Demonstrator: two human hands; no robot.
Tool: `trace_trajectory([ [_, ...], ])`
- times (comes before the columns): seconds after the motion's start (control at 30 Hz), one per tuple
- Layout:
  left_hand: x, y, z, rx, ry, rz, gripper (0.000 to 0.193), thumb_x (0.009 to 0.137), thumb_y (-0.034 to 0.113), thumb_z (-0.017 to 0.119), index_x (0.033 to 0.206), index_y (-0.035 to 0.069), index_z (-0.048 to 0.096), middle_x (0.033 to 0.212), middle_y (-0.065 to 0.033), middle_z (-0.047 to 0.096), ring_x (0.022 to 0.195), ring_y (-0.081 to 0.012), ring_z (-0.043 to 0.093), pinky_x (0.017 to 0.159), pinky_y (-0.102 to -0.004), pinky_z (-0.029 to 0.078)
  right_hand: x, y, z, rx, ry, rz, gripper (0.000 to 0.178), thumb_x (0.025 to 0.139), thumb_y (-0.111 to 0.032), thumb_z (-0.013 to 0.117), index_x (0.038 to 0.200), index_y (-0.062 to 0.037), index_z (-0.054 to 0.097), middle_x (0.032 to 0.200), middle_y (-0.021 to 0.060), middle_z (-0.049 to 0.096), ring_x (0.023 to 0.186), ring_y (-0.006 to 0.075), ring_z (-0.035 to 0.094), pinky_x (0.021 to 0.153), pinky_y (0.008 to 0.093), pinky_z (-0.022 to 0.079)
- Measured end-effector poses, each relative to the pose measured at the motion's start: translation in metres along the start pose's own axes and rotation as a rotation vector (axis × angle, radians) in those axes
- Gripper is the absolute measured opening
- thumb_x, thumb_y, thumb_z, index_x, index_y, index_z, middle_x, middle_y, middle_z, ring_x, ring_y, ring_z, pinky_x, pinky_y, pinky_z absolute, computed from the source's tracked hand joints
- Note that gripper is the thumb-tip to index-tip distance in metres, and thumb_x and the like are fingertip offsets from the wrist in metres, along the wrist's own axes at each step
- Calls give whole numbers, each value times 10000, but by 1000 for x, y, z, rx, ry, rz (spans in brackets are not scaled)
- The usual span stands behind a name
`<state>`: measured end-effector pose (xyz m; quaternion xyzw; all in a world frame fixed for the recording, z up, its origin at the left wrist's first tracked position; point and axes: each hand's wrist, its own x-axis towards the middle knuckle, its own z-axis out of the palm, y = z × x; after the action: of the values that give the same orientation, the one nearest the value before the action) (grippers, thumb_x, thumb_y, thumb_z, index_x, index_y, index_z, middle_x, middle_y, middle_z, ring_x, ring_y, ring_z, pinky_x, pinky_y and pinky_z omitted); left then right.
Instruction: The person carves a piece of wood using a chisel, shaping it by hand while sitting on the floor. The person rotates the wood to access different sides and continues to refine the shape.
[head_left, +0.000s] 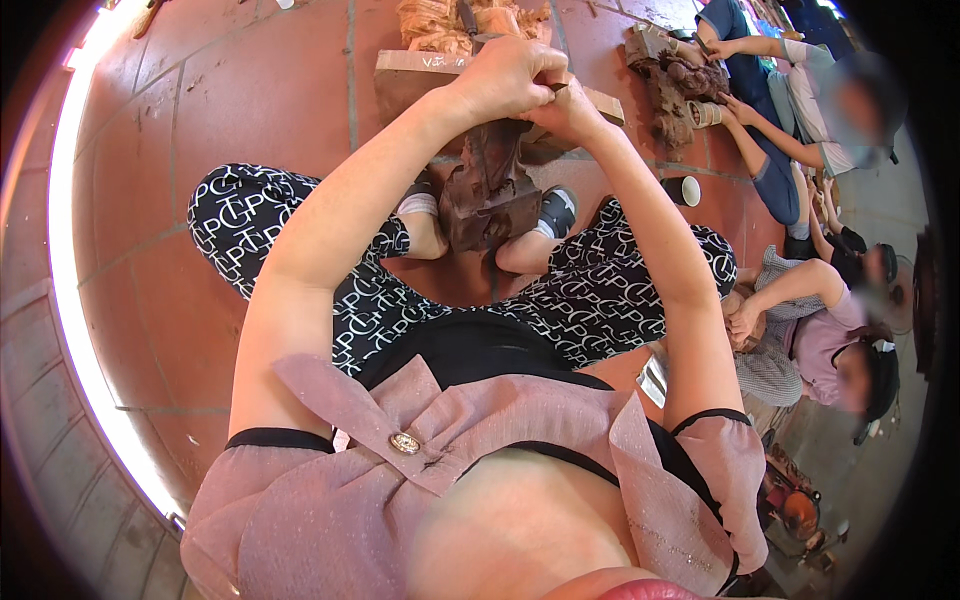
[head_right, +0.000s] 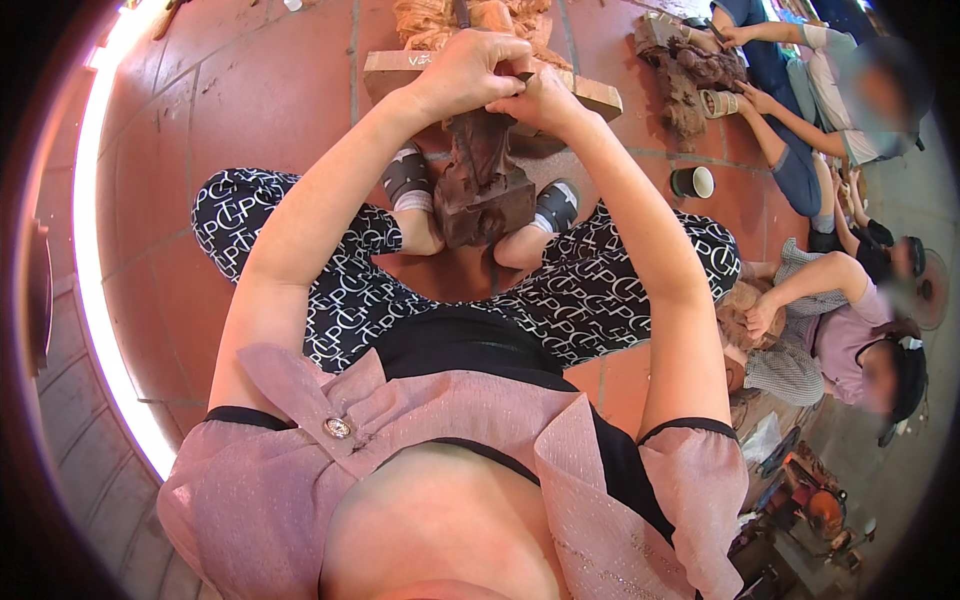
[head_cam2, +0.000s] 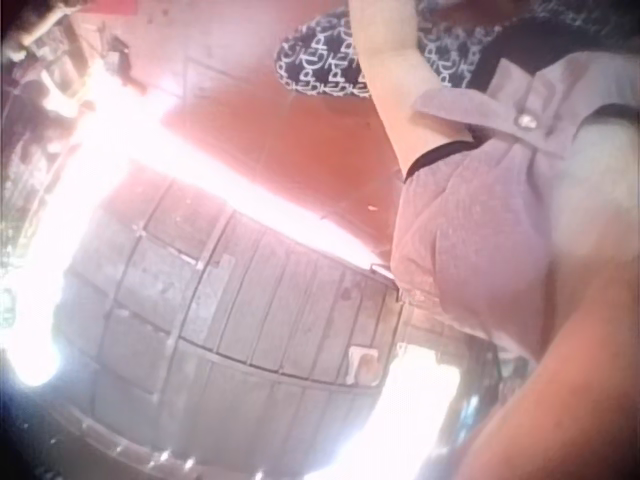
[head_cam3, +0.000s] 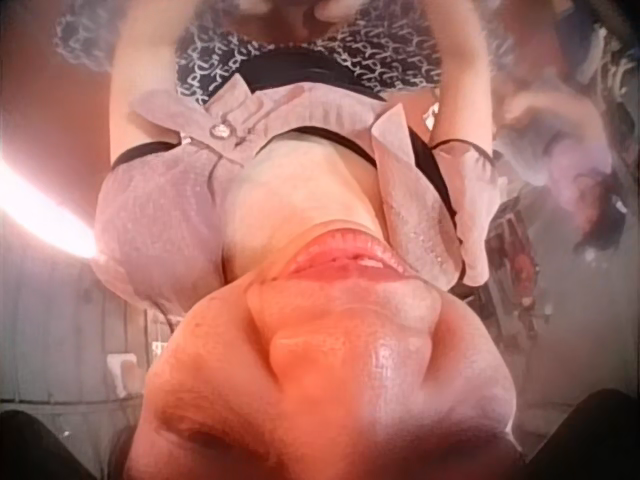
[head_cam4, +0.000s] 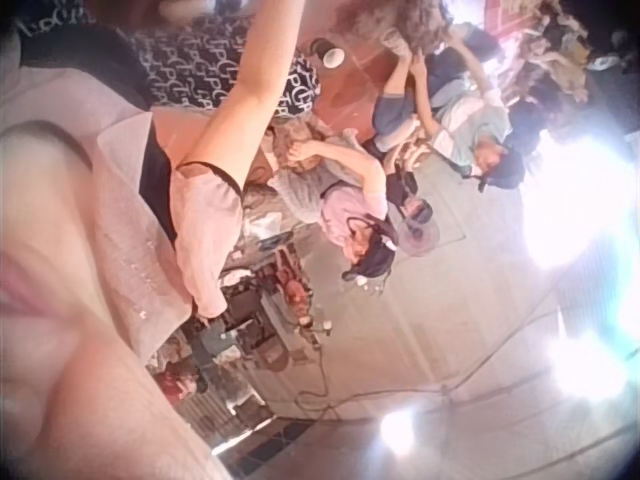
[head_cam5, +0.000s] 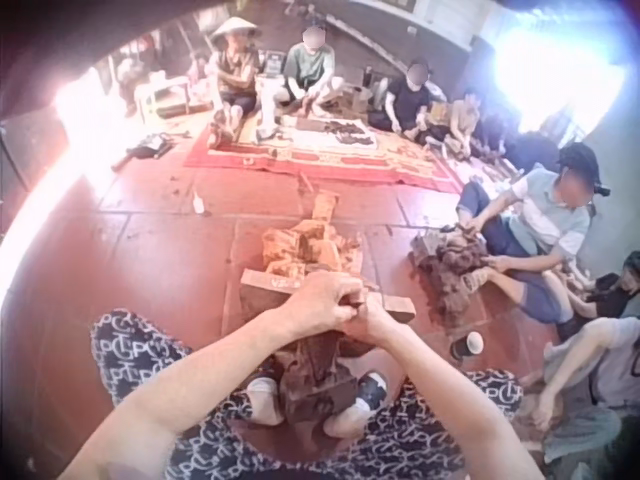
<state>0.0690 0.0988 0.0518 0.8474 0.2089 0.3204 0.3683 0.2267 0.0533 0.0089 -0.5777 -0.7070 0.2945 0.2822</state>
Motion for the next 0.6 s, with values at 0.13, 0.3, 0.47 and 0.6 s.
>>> trace_trajectory([
  [0.13, -13, -2, 5, -74, -59, 50, 152, 601, 128, 623, 725, 66, 563, 656, -120, 570, 637, -282, 566, 574, -357, 430, -12, -2, 4, -113, 23, -143, 404, 571, -152, 781, 910, -30, 599, 948, 142, 597, 896, 300, 572, 790, 357, 464],
  [0.3, 0, -3, 9, 126, -8, 136, 170, 642, 104, 623, 755, 19, 529, 722, -127, 544, 694, -287, 556, 621, -334, 433, -8, 1, -2, -114, -12, -2, 378, 573, -148, 770, 891, -36, 601, 911, 132, 593, 890, 299, 564, 772, 372, 459],
  [0.47, -17, -5, 18, -6, -116, 58, 157, 659, 121, 617, 757, 28, 537, 745, -116, 563, 666, -255, 553, 604, -323, 427, -19, 18, 11, -40, 66, -289, 382, 586, -121, 762, 911, -21, 589, 948, 129, 598, 885, 278, 579, 739, 338, 474],
  [0.6, 0, -7, 14, 81, 19, 105, 154, 626, 146, 610, 748, 66, 562, 710, -110, 575, 693, -309, 562, 612, -378, 437, -9, 8, 2, -219, 58, -122, 428, 596, -102, 760, 970, -28, 565, 966, 137, 593, 905, 245, 585, 774, 303, 474],
])
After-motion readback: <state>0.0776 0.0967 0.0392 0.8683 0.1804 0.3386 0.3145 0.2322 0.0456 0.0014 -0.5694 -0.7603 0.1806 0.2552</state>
